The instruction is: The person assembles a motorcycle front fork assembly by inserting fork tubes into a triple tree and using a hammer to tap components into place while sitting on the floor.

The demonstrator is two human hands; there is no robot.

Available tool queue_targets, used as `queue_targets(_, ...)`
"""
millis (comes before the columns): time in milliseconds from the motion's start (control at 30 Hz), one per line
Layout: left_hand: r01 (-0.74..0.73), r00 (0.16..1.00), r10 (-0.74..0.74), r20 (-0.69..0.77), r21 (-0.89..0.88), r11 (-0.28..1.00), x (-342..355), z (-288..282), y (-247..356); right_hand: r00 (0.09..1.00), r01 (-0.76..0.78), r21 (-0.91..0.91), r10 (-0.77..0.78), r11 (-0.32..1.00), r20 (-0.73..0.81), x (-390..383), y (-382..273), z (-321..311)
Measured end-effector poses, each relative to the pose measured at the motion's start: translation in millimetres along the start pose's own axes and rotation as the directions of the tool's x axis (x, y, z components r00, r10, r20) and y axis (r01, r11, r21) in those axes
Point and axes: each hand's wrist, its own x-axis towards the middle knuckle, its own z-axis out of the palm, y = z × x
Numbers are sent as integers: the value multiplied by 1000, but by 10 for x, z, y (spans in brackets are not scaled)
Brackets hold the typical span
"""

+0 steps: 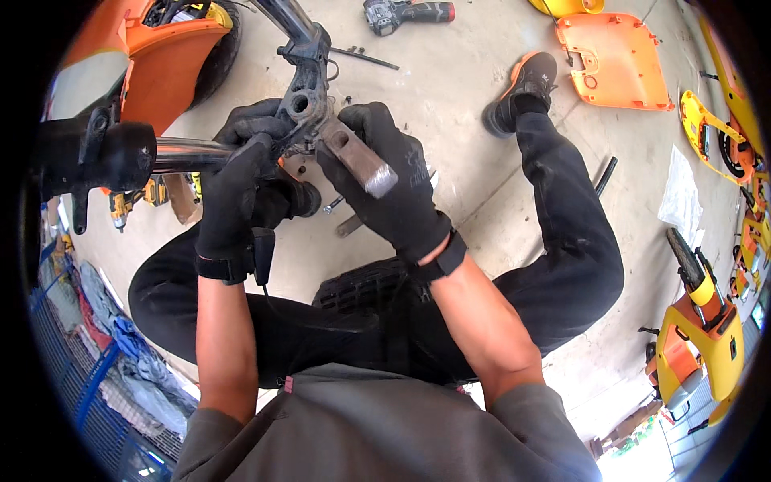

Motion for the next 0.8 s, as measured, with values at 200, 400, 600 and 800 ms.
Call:
queue_targets(200,31,998,-33,-61,-35,999,-44,33,-30,998,64,-45,-65,997,-3,-33,-95,4)
queue_targets(400,5,998,-9,-59,-66,998,-27,20,-61,998,-29,-3,29,1000,54,-1,-88,12)
queue_targets(600,-12,998,10,-63,-32,999,-44,38,-76,998,-35,-48,38,998,52,-14,-57,19)
queue_targets(800,-26,998,21,-66,-71,997,-37,60,-91,996,-69,6,69,998,52,17,-97,12)
